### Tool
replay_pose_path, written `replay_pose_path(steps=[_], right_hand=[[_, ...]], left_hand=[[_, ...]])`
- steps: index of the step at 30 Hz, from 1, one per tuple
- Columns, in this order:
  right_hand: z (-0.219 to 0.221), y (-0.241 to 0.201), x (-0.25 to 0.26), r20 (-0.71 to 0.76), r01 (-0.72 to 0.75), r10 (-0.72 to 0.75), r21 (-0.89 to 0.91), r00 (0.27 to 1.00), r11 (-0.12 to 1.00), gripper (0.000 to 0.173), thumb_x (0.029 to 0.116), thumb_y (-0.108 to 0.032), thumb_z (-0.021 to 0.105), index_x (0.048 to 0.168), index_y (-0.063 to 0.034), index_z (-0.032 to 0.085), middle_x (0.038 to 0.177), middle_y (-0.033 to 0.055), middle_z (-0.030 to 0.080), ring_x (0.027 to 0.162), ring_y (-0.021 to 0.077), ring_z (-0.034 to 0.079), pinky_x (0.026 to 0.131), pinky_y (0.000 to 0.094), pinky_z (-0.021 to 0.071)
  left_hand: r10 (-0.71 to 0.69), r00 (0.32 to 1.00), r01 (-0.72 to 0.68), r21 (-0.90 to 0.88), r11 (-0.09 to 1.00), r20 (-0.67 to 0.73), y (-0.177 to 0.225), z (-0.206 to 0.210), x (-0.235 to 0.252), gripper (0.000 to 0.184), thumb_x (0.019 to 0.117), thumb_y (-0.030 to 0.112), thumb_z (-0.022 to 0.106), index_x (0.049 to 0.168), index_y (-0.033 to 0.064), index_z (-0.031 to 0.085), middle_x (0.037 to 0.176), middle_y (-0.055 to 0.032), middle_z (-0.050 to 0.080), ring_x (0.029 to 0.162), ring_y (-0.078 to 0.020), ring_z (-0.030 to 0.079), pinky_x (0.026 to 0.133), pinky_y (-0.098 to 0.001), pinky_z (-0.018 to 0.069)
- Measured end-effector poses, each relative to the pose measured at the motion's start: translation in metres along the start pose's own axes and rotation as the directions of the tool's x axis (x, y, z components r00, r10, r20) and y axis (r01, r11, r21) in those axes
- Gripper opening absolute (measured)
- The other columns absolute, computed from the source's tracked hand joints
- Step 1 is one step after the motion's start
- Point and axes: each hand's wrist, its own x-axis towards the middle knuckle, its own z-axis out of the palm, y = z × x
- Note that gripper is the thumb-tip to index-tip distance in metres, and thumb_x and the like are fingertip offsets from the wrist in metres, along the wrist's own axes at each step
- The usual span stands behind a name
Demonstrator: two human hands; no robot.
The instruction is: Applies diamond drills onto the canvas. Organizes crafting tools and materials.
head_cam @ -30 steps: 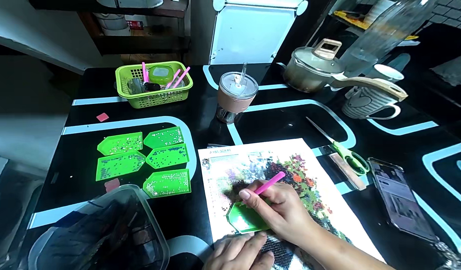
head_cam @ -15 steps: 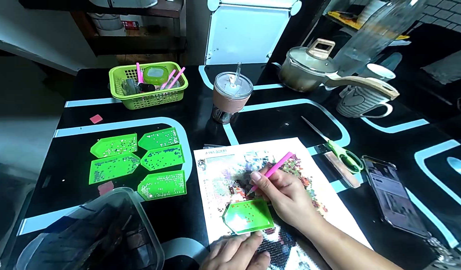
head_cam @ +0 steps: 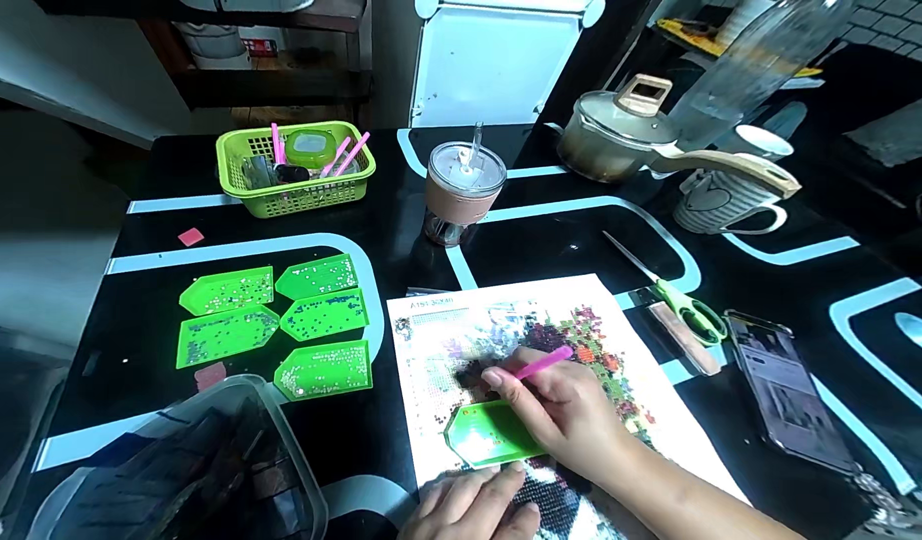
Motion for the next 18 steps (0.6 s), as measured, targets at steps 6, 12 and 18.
replay_pose_path(steps=[6, 12, 18], right_hand=[[-0.0083, -0.0003, -0.0009, 0.027, -0.14, 0.137, 0.211, 0.99, 0.967, 0.028, 0.1057, -0.029, 0.057, 0.091, -0.0107, 0.072, 0.077, -0.0059, 0.069, 0.069, -0.002, 0.064, 0.064, 0.0147, 0.0548], [-0.0056, -0.0053, -0.0055, 0.028, -0.099, 0.095, 0.271, 0.995, 0.957, 0.03, 0.1073, -0.025, 0.054, 0.089, -0.0073, 0.07, 0.076, -0.0041, 0.068, 0.069, -0.0031, 0.062, 0.063, 0.0133, 0.0523], [-0.0058, -0.0022, -0.0069, 0.05, -0.105, 0.095, 0.291, 0.994, 0.951, 0.032, 0.1075, -0.025, 0.054, 0.086, -0.0067, 0.068, 0.073, -0.0037, 0.066, 0.067, -0.0026, 0.062, 0.062, 0.0135, 0.0518]], left_hand=[[0.004, 1.0, -0.004, 0.008, 1.0, -0.02, -0.0003, 0.0013, -0.0011, 0.04, 0.0949, 0.023, 0.07, 0.132, 0.0078, 0.069, 0.148, -0.0118, 0.057, 0.135, -0.0313, 0.056, 0.11, -0.0458, 0.0452], [0.001, 1.0, -0.001, 0.013, 1.0, 0.0, -0.0005, 0.0008, -0.0006, 0.04, 0.0956, 0.023, 0.069, 0.133, 0.0083, 0.068, 0.149, -0.0116, 0.057, 0.137, -0.0312, 0.055, 0.111, -0.0464, 0.0444], [0.008, 1.0, -0.008, 0.0, 1.0, -0.02, -0.0011, 0.0019, -0.0007, 0.04, 0.0951, 0.024, 0.07, 0.132, 0.0077, 0.068, 0.148, -0.0117, 0.057, 0.136, -0.0309, 0.055, 0.111, -0.0459, 0.0439]])
